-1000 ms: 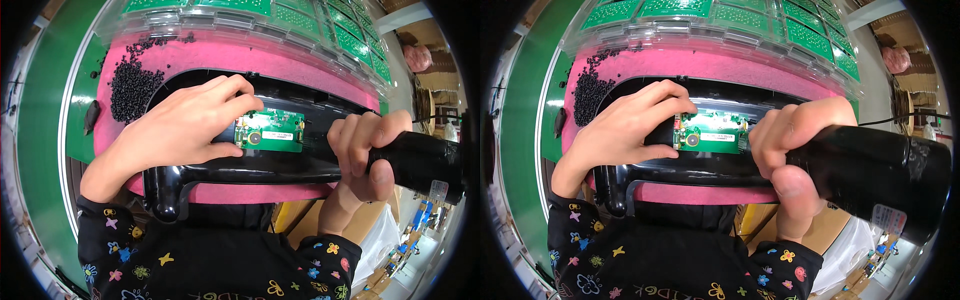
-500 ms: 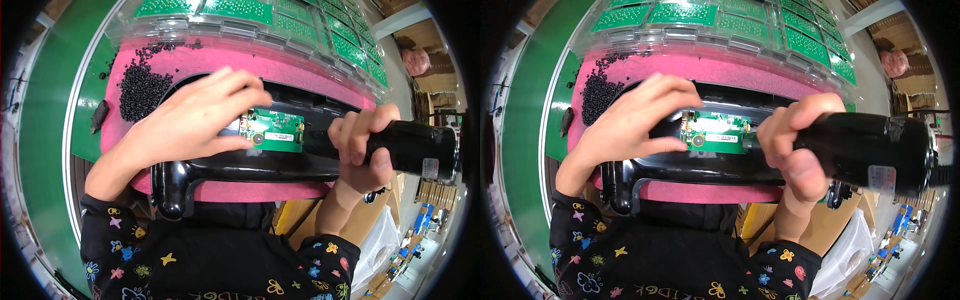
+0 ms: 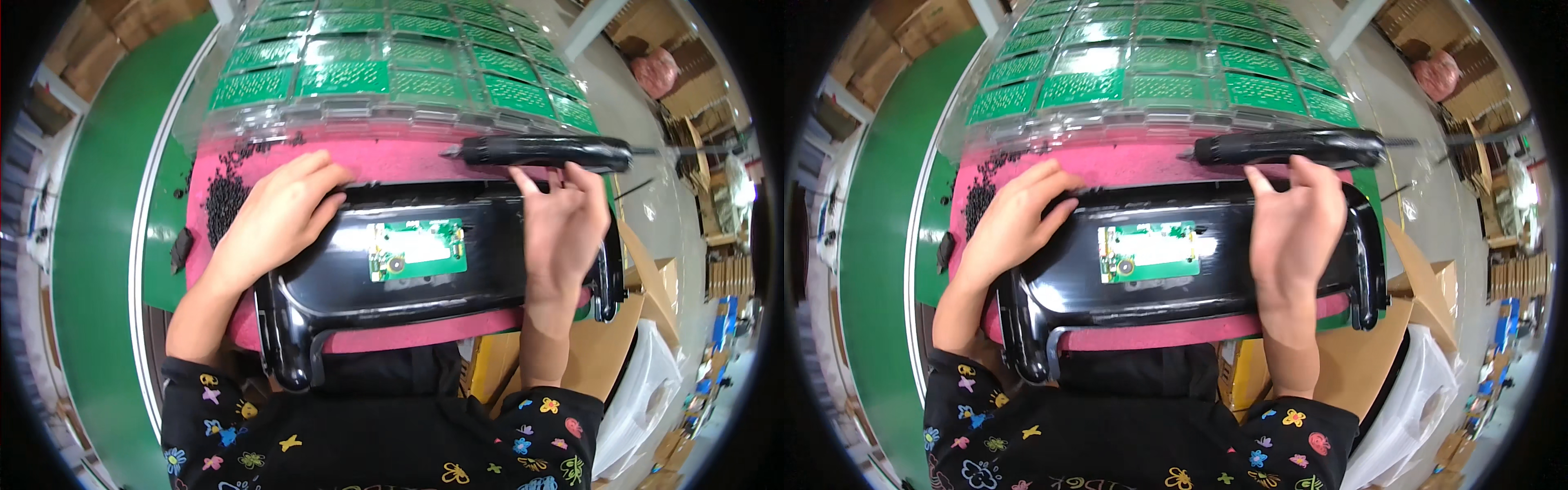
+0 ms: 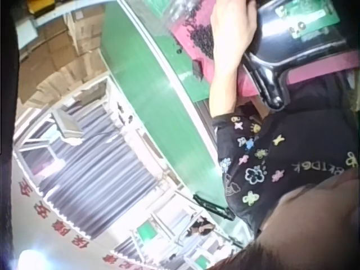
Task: Assembling electronic devices by placing circuit boards into plastic housings and securing them with screws using an electric screwdriver.
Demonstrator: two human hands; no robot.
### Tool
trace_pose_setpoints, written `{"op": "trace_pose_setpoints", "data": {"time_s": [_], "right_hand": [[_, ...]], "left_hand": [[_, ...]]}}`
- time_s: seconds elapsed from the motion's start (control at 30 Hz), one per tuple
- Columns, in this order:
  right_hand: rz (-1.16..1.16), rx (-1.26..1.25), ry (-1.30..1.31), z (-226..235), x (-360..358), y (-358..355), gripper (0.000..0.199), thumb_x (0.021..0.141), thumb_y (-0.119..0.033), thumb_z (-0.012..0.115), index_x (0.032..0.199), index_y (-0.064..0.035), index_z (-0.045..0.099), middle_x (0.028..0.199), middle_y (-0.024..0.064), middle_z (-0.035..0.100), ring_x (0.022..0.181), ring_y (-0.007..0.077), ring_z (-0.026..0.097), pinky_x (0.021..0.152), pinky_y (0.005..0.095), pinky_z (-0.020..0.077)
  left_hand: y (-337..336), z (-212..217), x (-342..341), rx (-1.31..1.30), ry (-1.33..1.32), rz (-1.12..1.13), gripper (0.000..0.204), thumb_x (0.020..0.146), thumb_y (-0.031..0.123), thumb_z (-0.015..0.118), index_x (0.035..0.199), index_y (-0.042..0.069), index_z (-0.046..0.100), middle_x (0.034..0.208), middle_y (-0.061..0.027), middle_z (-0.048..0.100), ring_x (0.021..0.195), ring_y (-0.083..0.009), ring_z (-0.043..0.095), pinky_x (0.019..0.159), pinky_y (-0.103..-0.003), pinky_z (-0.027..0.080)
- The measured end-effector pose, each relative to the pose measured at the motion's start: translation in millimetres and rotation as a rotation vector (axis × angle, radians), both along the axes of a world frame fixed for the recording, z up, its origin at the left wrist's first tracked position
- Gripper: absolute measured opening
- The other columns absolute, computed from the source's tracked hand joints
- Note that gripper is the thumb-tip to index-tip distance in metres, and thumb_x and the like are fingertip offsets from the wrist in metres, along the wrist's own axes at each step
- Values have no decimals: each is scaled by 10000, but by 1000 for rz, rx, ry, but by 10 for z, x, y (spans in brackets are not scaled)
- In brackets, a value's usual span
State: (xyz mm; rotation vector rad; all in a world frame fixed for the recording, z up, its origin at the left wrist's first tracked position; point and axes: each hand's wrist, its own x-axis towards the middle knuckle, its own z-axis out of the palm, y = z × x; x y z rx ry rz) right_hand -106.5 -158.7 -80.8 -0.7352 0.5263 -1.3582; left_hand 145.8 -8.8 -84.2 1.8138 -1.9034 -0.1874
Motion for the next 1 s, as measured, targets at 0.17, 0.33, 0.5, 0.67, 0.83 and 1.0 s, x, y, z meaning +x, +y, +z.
{"op": "trace_pose_setpoints", "data": {"time_s": [0.17,0.33,0.5,0.67,0.83,1.0], "right_hand": [[-183,-273,111,7,266,228,242,855,32,590,1081,-30,527,1025,52,571,1002,152,551,960,314,428],[-147,-197,102,228,8,11,343,854,37,567,1178,-18,469,1102,68,556,1010,161,544,959,303,427],[-343,-272,313,679,-304,-114,744,828,-117,629,1418,92,227,1437,252,333,1345,307,361,1109,374,318],[-853,-740,636,969,-1441,-102,584,824,-117,642,1309,17,345,1203,151,424,1046,224,449,933,371,414],[-1271,-704,1089,518,-2858,-266,658,802,-138,656,1323,42,297,1231,168,396,1053,257,443,949,385,414],[-1470,-352,1380,-296,-4144,-556,670,796,-193,692,1319,66,363,1207,181,434,1105,285,464,978,395,399]], "left_hand": [[0,33,-65,100,-120,-11,178,861,181,678,906,13,641,866,-157,543,820,-381,601,692,-475,482],[-63,40,-124,73,-131,-67,181,849,142,688,827,-24,620,742,-198,555,711,-405,571,626,-458,434],[181,139,-67,30,-32,34,131,880,47,645,920,-78,639,743,-260,605,650,-394,592,605,-416,434],[737,325,270,-155,2,-8,264,921,78,629,1130,-82,654,1065,-174,705,956,-232,669,870,-306,505],[1421,220,674,-899,78,601,214,902,118,718,834,-74,650,728,-126,627,706,-196,541,694,-341,484],[2125,124,1282,-1000,881,780,225,914,210,640,948,-11,664,910,-126,636,869,-258,596,836,-411,495]]}}
